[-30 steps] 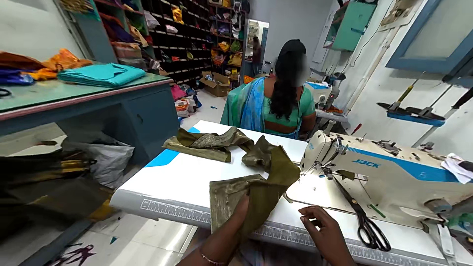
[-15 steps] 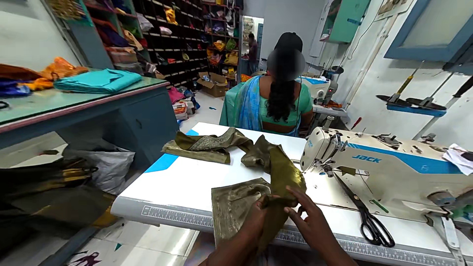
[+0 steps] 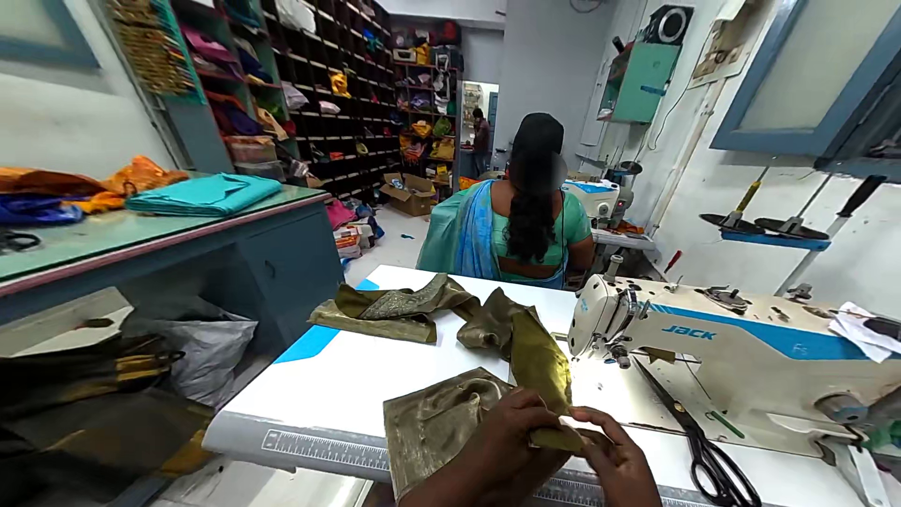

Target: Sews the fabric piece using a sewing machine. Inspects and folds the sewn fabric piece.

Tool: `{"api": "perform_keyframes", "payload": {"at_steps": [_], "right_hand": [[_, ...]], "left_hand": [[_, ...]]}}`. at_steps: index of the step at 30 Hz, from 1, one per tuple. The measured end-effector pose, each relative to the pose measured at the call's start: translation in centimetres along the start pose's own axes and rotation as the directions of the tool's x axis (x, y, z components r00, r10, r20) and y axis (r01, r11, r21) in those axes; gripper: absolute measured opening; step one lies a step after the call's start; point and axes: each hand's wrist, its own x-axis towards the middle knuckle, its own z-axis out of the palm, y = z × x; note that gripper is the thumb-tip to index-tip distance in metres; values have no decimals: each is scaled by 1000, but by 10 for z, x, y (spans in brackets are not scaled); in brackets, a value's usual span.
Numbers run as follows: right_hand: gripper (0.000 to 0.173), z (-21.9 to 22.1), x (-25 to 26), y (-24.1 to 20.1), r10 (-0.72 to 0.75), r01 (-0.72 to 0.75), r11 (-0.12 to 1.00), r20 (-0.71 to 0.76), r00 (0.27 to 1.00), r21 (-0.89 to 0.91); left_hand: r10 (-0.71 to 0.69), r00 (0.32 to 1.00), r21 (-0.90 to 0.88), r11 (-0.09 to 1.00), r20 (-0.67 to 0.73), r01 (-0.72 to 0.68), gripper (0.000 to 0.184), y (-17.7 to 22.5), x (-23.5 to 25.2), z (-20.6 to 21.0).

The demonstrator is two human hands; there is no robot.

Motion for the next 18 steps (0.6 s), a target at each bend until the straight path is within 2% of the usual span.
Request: {"api": "perform_keyframes", "payload": {"at_steps": [2,4,5,7,10,13,15,18], "right_hand": [[40,-4,-6,-13,119,-121,987,27,993,107],[48,-1,-11,-21,163,-164,981,25,986,103],[50,3,-11,-20,171,-169,983,-17,985,71],[51,4,-9,-9,180,-180,984,-112,977,9],[55,-4,-4,3,322,-319,947,-171,931,45],[38,-15,-1,15,418,-396,906,-167,893,153],[31,-21,2,17,447,-412,885,-151,882,214],[38,-26,4,18,445,-403,882,-147,884,243]], "left_hand": [[38,996,58,997,86,-43,17,6,9,1],[13,975,115,993,224,-40,19,15,20,2],[-28,946,144,989,322,-20,20,20,29,0],[-138,849,212,977,511,32,17,25,48,-4],[-230,748,271,960,623,70,11,19,72,-5],[-266,655,166,963,708,212,16,-1,91,-4],[-295,601,90,933,743,347,33,-20,95,0],[-472,498,58,765,728,641,40,-5,94,-5]]}}
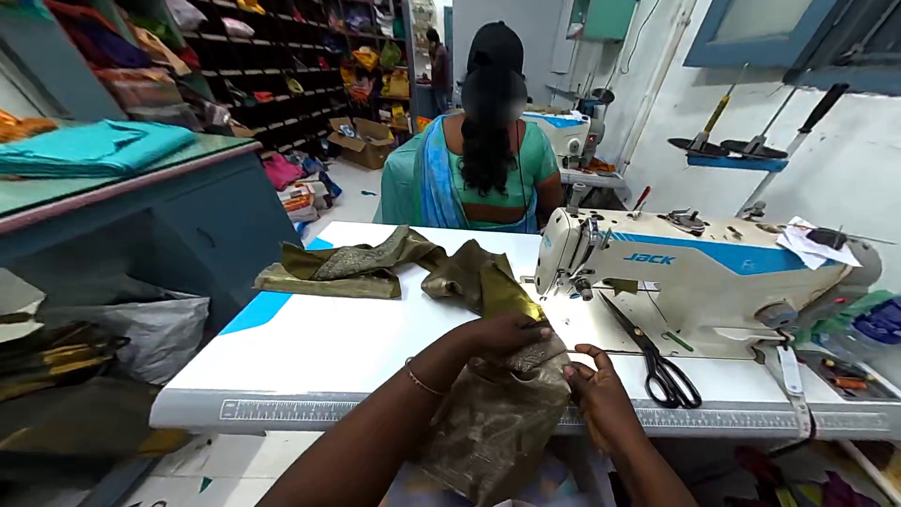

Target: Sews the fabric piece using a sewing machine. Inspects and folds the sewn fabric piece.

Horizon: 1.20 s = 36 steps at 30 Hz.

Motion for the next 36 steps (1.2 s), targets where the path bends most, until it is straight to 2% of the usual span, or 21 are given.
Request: {"api": "perform_keyframes", "payload": {"at_steps": [2,5,6,9,12,16,19,23,25,27,30,31,33,36], "right_hand": [[35,-4,2,3,-87,87,993,-3,996,-80],[11,-15,7,12,-295,301,908,65,953,-293],[7,-18,8,15,-355,366,863,98,930,-347],[18,-22,9,16,-408,426,804,136,903,-415],[23,-23,6,16,-416,441,800,153,896,-406],[25,-24,2,17,-391,432,851,189,901,-300],[26,-21,-2,16,-342,373,898,164,925,-232],[30,-15,-6,15,-323,341,906,109,940,-252],[30,-15,-7,19,-394,395,854,75,916,-338],[22,-12,-10,21,-555,487,714,18,832,-504],[14,-4,-17,22,-707,555,590,-43,706,-587],[15,-3,-18,23,-719,577,582,-32,694,-573],[16,1,-20,25,-686,576,626,-20,728,-525],[15,3,-21,26,-672,555,636,-32,740,-537]], "left_hand": [[-88,993,-173,982,-77,73,38,12,-17,12],[-85,993,-389,920,-83,46,37,-3,-14,26],[-82,993,-455,890,-80,37,36,-9,-13,31],[-39,999,-581,814,-27,16,16,-18,-18,39],[-28,999,-582,813,18,33,31,-22,-22,40],[-82,997,-549,833,2,70,33,-18,-30,41],[-115,993,-557,826,-10,90,26,-14,-33,45],[-98,994,-617,786,-54,44,15,-25,-28,54],[-87,992,-624,781,-89,13,15,-35,-23,60],[-163,981,-628,776,-106,61,16,-23,-22,59],[-207,967,-624,778,-146,72,21,-17,-22,62],[-178,971,-613,789,-161,43,21,-20,-22,64],[-94,978,-558,829,-185,-26,18,-27,-22,69],[-92,973,-537,843,-211,-37,15,-17,-24,69]]}}
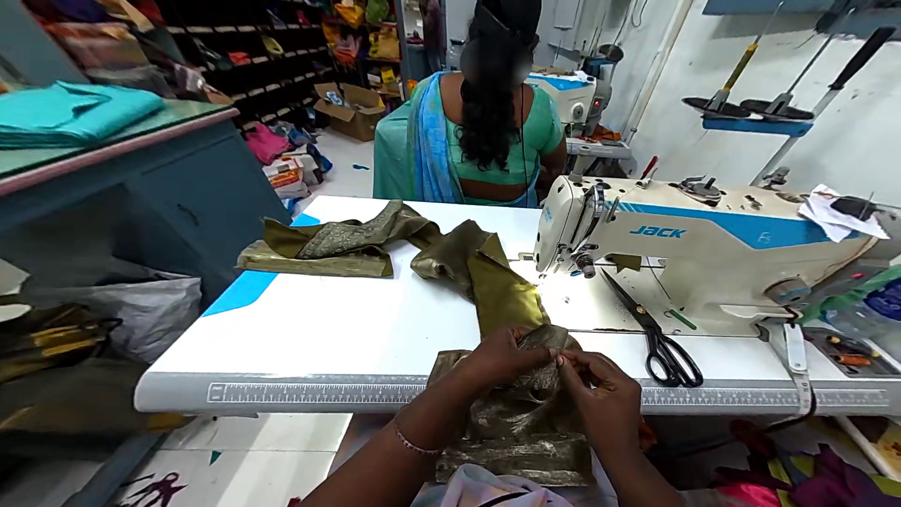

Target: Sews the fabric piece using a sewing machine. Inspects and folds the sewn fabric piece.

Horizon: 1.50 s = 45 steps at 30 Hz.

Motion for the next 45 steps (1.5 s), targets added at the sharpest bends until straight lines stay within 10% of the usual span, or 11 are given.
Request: {"api": "perform_keyframes", "payload": {"at_steps": [14,20,25,31,40,45], "right_hand": [[6,-10,15,-6,59,-9,961,173,983,-277],[14,-25,29,-11,400,-479,850,324,857,219],[11,-29,18,-9,256,-288,884,135,957,368],[11,-28,19,-10,151,-160,979,78,985,125],[16,-16,17,-7,-66,85,969,91,994,-231],[7,-20,26,-12,173,-157,982,160,972,-104]], "left_hand": [[421,906,509,791,-49,-340,12,-5,-2,19],[191,979,183,967,-71,-175,10,2,-3,14],[27,993,-14,999,-117,-29,15,6,-3,13],[30,993,-14,999,-113,-32,12,7,-2,15],[361,924,345,889,-125,-301,11,-3,-3,22],[328,938,322,905,-112,-278,8,-3,-3,20]]}}
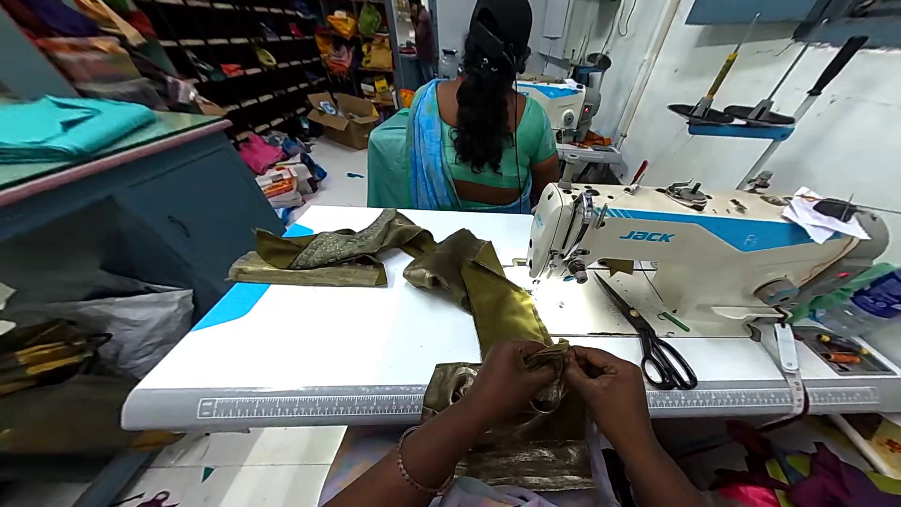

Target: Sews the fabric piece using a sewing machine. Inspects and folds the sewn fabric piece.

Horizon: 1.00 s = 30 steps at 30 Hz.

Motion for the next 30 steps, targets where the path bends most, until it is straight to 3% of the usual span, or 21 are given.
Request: {"api": "perform_keyframes", "payload": {"at_steps": [4,8,10,16,21,23,26,30], "right_hand": [[6,-5,6,3,189,-200,970,84,978,140],[10,-15,3,11,147,-175,917,104,984,359],[6,-17,0,9,114,-148,915,112,987,376],[7,-6,-5,4,19,-16,982,-15,1000,186],[14,5,-6,11,-275,263,957,-101,956,-119],[13,8,-6,11,-338,307,919,-95,936,-247],[10,7,-3,11,-286,261,913,-37,957,-314],[8,-3,5,13,-122,110,984,-76,990,-138]], "left_hand": [[-52,998,-59,997,27,53,10,3,1,0],[-259,963,-220,938,68,268,14,7,5,-4],[-315,945,-300,897,84,325,16,4,6,-4],[-333,938,-370,863,97,345,14,6,7,-3],[-333,936,-411,842,111,348,14,5,6,-2],[-350,928,-434,821,129,370,14,6,5,-2],[-351,923,-425,820,156,383,13,5,5,-3],[-339,927,-413,830,159,375,15,5,5,-4]]}}
